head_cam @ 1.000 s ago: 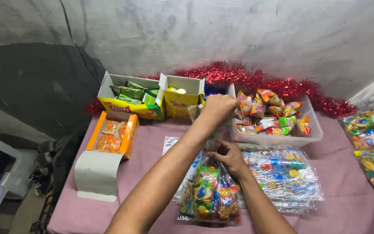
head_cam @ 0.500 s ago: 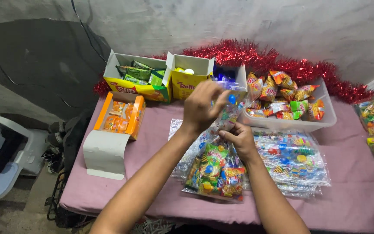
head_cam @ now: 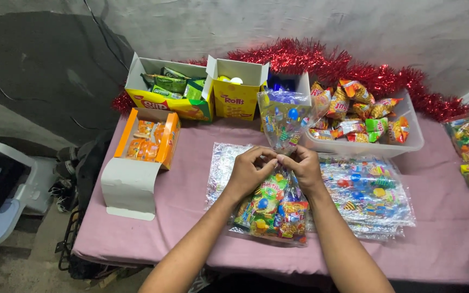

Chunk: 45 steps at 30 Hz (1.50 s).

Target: Gathering and twisting the top of a plastic bag filled with snacks to secure the contents.

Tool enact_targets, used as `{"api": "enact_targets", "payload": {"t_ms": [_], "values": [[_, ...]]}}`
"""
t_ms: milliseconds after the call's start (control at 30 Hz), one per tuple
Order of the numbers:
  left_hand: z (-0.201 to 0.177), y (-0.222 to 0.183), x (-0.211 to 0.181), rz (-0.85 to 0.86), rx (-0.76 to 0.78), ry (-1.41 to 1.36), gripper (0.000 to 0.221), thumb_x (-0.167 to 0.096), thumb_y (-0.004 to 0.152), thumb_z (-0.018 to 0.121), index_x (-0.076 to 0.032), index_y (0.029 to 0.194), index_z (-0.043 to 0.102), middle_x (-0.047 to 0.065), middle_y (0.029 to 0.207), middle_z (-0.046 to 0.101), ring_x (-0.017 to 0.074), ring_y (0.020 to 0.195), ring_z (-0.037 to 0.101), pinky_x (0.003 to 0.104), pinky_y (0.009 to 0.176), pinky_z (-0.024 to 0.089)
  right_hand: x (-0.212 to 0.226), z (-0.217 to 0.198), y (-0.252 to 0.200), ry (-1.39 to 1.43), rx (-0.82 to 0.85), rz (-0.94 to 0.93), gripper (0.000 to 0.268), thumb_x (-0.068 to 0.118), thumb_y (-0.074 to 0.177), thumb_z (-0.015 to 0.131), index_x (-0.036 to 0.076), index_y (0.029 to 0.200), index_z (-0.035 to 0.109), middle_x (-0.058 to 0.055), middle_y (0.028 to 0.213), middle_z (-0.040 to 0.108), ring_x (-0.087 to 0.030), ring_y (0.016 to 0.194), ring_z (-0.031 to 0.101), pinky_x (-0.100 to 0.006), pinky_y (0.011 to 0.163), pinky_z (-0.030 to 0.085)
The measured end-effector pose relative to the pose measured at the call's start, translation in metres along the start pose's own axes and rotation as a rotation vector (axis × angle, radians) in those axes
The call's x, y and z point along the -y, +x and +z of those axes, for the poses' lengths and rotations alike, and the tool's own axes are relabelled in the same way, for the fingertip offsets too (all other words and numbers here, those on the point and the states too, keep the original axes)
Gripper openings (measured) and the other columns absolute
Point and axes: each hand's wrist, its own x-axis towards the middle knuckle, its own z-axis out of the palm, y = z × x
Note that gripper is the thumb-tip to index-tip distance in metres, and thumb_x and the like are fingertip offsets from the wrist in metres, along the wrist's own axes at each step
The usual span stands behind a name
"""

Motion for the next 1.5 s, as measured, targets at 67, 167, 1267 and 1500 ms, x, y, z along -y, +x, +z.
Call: {"api": "enact_targets", "payload": {"t_ms": [67,167,1267,1500], "values": [[-0.002,0.003,0.000,-0.011,0.009,-0.020,0.016,-0.019,0.085,0.080,-0.016,0.100,0.078,0.006,0.089,0.075,0.0202,0.074,0.073,0.029,0.062,0.061,-0.013,-0.006,0.005,-0.002,-0.007,0.009,0.014,0.004,0.081,0.084,-0.002,0.088,0.073,-0.013,0.070,0.071,-0.015,0.063,0.067,-0.027,0.057,0.054],[-0.007,0.007,-0.007,-0.036,0.043,-0.046,0.020,-0.022,0.083,0.082,-0.016,0.102,0.079,0.008,0.092,0.076,0.0212,0.077,0.073,0.032,0.065,0.061,-0.013,-0.006,0.005,-0.017,-0.026,0.005,0.015,0.006,0.082,0.085,-0.001,0.089,0.074,-0.013,0.072,0.071,-0.014,0.066,0.066,-0.027,0.058,0.055],[-0.003,0.004,-0.003,-0.175,-0.068,-0.366,0.020,-0.016,0.079,0.088,-0.009,0.096,0.080,0.008,0.071,0.074,0.0077,0.070,0.067,0.024,0.064,0.057,-0.017,-0.005,0.003,-0.013,-0.008,-0.083,0.014,0.004,0.085,0.083,-0.003,0.094,0.076,-0.010,0.089,0.071,-0.010,0.079,0.061,-0.025,0.068,0.054],[-0.002,0.004,0.000,-0.109,-0.081,-0.292,0.017,-0.017,0.081,0.086,-0.008,0.094,0.079,0.009,0.072,0.074,0.0104,0.072,0.069,0.027,0.064,0.058,-0.018,-0.005,0.003,0.025,-0.011,-0.103,0.014,0.001,0.085,0.082,-0.006,0.094,0.074,-0.012,0.085,0.069,-0.012,0.077,0.063,-0.026,0.068,0.055]]}}
